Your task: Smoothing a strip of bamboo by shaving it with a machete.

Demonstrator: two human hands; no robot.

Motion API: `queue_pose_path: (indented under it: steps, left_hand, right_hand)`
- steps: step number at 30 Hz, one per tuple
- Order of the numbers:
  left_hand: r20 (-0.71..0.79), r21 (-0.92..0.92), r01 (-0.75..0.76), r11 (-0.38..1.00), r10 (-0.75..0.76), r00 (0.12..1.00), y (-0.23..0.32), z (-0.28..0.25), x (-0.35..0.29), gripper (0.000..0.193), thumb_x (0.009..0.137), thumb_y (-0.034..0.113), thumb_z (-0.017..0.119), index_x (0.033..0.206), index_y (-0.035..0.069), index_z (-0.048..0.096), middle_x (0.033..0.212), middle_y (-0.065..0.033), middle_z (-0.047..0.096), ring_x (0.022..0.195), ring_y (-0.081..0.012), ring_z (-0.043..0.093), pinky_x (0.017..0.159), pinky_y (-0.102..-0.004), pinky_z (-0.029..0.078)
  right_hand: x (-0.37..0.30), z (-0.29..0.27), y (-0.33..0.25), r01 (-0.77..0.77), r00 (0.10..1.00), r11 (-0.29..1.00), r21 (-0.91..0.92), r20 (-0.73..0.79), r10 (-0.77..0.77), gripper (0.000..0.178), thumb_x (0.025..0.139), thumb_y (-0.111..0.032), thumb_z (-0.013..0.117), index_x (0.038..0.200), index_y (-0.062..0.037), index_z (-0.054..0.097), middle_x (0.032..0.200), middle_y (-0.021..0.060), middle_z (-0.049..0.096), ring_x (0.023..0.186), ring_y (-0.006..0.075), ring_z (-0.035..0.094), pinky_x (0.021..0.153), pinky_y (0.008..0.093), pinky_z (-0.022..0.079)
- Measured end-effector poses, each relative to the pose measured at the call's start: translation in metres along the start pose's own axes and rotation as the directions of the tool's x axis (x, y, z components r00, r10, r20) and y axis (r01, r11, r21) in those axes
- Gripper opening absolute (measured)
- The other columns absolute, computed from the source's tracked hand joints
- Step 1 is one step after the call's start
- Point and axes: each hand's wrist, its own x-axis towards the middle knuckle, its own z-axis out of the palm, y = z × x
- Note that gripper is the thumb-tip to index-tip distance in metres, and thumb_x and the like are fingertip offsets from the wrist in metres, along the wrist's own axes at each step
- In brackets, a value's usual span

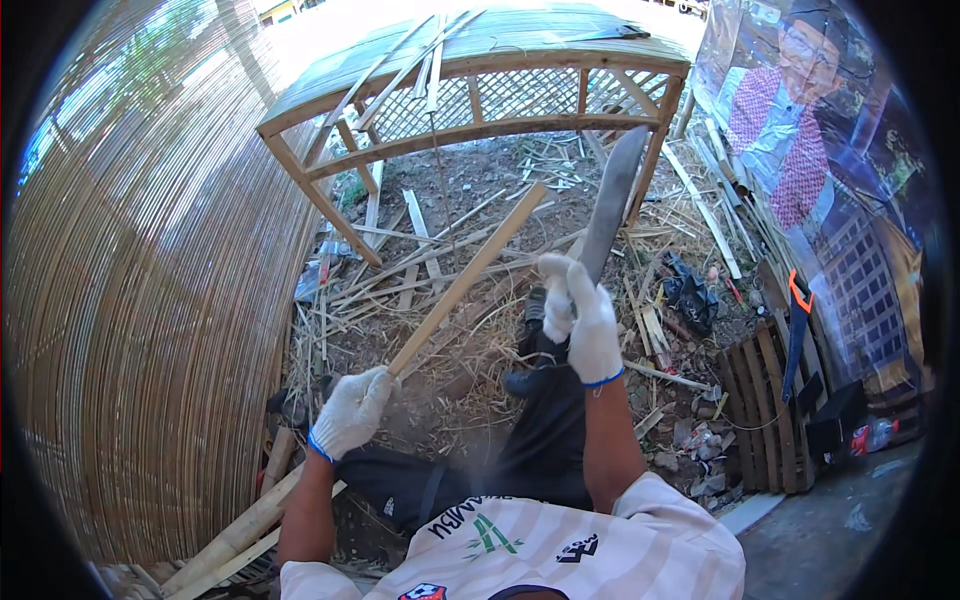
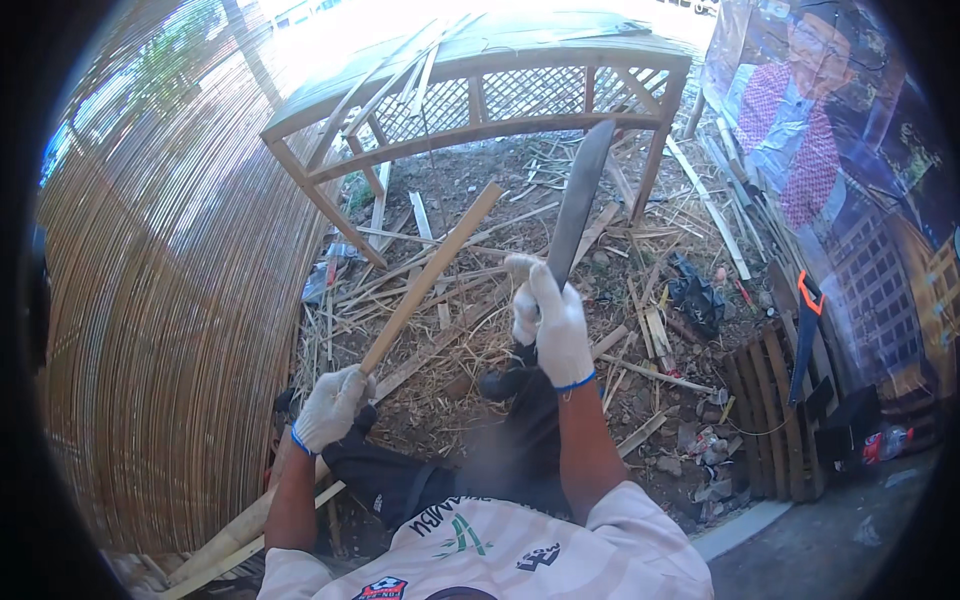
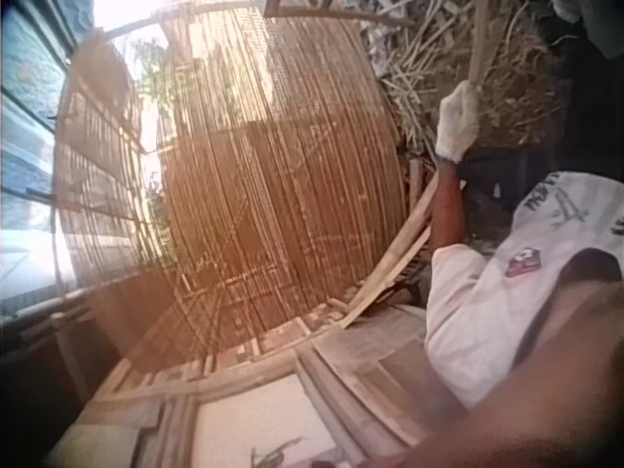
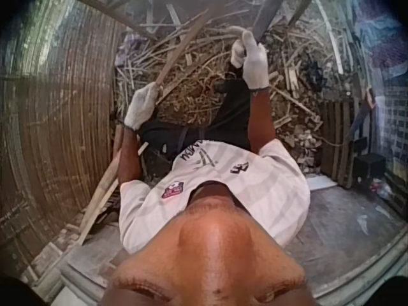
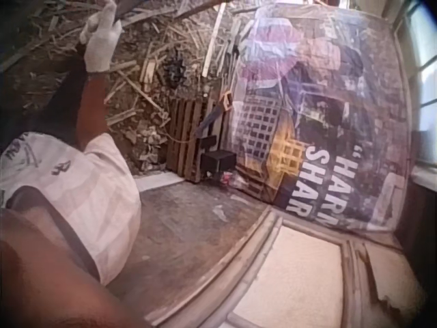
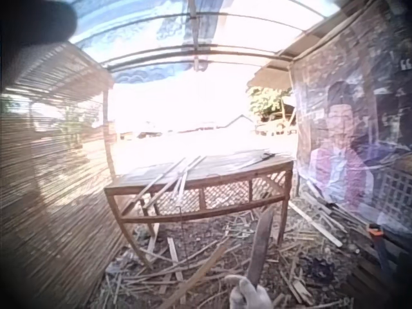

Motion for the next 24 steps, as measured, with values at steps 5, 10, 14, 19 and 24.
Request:
queue_pose_path:
  steps: [5,10,14,19,24]
  left_hand:
    - [0.062,0.031,0.061,0.998,-0.063,0.996,-0.024,0.014,-0.031,0.051,0.111,0.044,0.045,0.087,0.005,0.065,0.072,0.0024,0.057,0.064,-0.0077,0.052,0.059,-0.0276,0.043]
    - [0.086,-0.001,0.057,0.998,-0.057,0.995,-0.014,0.013,-0.024,0.046,0.111,0.040,0.045,0.089,0.005,0.065,0.070,0.0017,0.057,0.062,-0.0084,0.052,0.058,-0.0273,0.043]
    - [0.108,0.062,-0.082,0.995,0.075,0.991,0.004,0.022,-0.019,0.029,0.108,0.025,0.048,0.102,0.003,0.067,0.075,0.0009,0.059,0.060,-0.0079,0.053,0.057,-0.0278,0.045]
    - [-0.029,-0.059,0.040,0.997,-0.042,0.999,0.018,0.040,-0.006,0.022,0.109,0.019,0.051,0.109,0.003,0.067,0.076,0.0015,0.058,0.061,-0.0044,0.050,0.056,-0.0234,0.042]
    - [-0.161,0.011,0.122,0.992,-0.119,0.980,-0.009,0.049,0.023,0.024,0.109,0.020,0.056,0.117,0.001,0.067,0.076,0.0018,0.058,0.066,-0.0060,0.051,0.062,-0.0270,0.045]
  right_hand:
    - [0.014,0.034,-0.014,0.026,1.000,0.990,-0.136,-0.009,-0.028,0.038,0.109,-0.040,0.056,0.106,-0.0028,0.064,0.067,-0.0064,0.042,0.052,0.0050,0.036,0.048,0.0254,0.029]
    - [0.012,0.045,-0.018,0.009,1.000,1.000,-0.025,-0.016,-0.009,0.030,0.105,-0.031,0.064,0.082,-0.0135,0.056,0.063,-0.0089,0.044,0.048,0.0031,0.038,0.045,0.0237,0.028]
    - [0.011,0.047,-0.030,0.076,0.996,0.992,-0.101,-0.036,-0.080,0.025,0.106,-0.029,0.064,0.090,-0.0095,0.061,0.061,-0.0096,0.039,0.047,0.0025,0.031,0.045,0.0254,0.021]
    - [0.024,0.027,-0.015,0.134,0.985,0.972,-0.193,-0.084,-0.153,0.031,0.106,-0.034,0.066,0.097,-0.0043,0.065,0.069,-0.0072,0.052,0.055,0.0017,0.045,0.049,0.0223,0.034]
    - [0.040,-0.012,0.069,0.335,0.920,0.787,-0.518,0.000,-0.391,0.035,0.106,-0.038,0.064,0.101,-0.0034,0.070,0.067,-0.0002,0.060,0.057,0.0096,0.056,0.053,0.0295,0.040]
